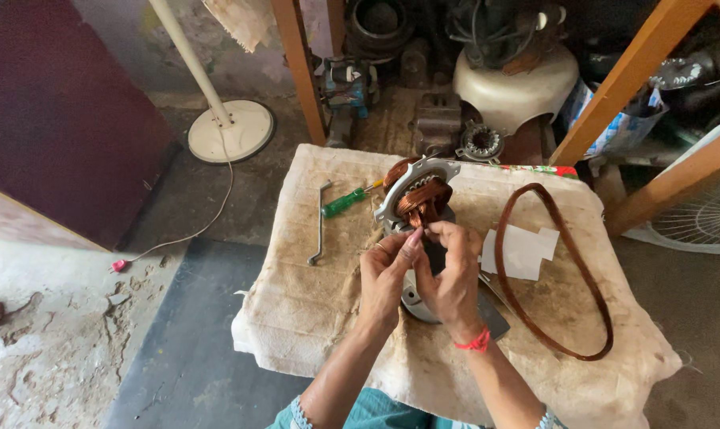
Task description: The person works on a motor stator clamped in a bench vise, inserting small white paper spacers between copper windings and adjusting the coils by hand. They repeatedly reposition the stator and continue placing spacers into the winding slots throughout the clip.
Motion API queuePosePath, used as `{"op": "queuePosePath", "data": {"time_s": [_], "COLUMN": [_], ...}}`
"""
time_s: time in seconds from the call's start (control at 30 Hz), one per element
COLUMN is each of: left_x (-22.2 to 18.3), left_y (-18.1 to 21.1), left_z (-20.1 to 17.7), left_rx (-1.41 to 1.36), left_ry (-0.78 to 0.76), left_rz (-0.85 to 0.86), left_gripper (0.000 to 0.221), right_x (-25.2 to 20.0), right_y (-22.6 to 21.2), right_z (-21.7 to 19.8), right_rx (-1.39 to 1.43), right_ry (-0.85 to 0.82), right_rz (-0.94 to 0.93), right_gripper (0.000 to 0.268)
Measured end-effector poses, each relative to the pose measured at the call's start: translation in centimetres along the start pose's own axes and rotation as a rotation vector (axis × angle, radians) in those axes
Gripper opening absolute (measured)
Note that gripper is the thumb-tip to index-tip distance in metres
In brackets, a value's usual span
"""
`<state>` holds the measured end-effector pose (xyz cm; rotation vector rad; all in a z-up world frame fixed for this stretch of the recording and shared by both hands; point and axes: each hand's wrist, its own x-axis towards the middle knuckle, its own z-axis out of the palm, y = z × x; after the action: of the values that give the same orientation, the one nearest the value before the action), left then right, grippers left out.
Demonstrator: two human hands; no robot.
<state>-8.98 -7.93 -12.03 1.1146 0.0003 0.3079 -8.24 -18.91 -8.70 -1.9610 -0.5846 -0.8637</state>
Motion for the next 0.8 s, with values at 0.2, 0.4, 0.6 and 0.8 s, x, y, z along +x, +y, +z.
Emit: {"op": "queuePosePath", "data": {"time_s": [0.2, 0.4, 0.6, 0.8], "left_x": [1.2, 1.3, 0.4, -0.2], "left_y": [1.2, 1.6, 1.7, 2.1], "left_z": [0.9, 0.9, 1.5, 1.1], "left_rx": [0.026, -0.136, -0.266, -0.348], "left_ry": [0.175, 0.147, 0.136, 0.084], "left_rz": [-0.098, -0.124, -0.09, -0.149], "left_gripper": [0.041, 0.033, 0.034, 0.032], "right_x": [1.5, 2.7, 3.5, 2.4], "right_y": [-0.7, -1.8, -2.0, -2.2], "right_z": [-0.8, -1.1, -2.0, -2.8], "right_rx": [-0.023, 0.096, 0.233, -0.023], "right_ry": [-0.055, 0.013, -0.079, -0.092], "right_rz": [-0.03, 0.131, 0.321, 0.063], "right_gripper": [0.008, 0.013, 0.029, 0.011]}}
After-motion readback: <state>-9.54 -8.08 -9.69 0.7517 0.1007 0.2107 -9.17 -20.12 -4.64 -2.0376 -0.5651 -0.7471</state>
